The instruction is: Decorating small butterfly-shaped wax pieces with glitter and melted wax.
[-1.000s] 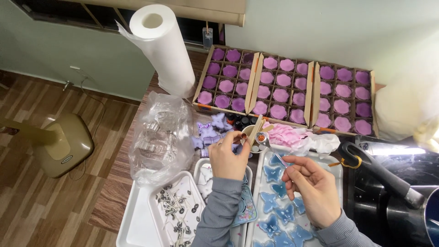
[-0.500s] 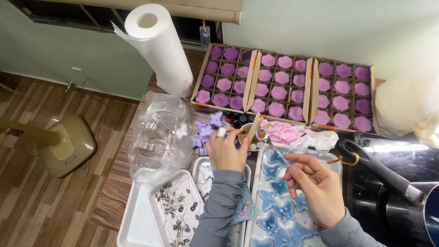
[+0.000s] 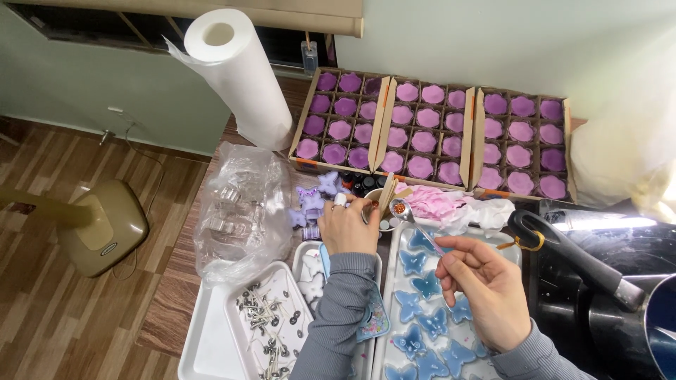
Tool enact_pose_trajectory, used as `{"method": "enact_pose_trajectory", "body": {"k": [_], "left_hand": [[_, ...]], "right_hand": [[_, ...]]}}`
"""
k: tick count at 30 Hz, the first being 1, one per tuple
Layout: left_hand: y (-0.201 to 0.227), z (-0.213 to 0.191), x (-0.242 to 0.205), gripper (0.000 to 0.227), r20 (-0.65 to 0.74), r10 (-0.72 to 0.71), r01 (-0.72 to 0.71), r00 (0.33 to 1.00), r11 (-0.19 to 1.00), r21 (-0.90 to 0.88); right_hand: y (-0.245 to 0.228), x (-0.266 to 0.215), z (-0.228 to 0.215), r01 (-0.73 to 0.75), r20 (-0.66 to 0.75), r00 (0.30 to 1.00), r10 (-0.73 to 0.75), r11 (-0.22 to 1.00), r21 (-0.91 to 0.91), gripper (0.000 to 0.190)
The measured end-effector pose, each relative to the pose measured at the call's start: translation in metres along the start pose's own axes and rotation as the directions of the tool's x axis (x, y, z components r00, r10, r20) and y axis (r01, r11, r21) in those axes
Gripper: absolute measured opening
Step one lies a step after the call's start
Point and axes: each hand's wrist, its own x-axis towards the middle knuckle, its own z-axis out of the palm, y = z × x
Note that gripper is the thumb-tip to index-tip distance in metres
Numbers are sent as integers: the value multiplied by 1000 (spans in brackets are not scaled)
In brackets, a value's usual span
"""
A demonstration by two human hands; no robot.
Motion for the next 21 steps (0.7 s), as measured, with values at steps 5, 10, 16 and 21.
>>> {"method": "enact_pose_trajectory", "body": {"k": [5, 10, 16, 21], "left_hand": [[2, 1, 1, 22, -17, 25, -25, 1000, 999, 38], [3, 1, 4, 22, -22, 77, -75, 997, 992, 97], [2, 6, 6, 22, -14, 93, -91, 996, 987, 135], [6, 6, 8, 18, 13, 113, -113, 993, 970, 217]], "right_hand": [[0, -1, -1, 6, 3, 1000, -6, 1000, -4, 32], [-3, -2, 1, -7, -13, 1000, 6, 1000, -20, 32], [-4, -2, 2, -4, -14, 1000, 4, 1000, -19, 32], [-5, -2, 1, -2, -13, 1000, 1, 1000, -30, 32]]}}
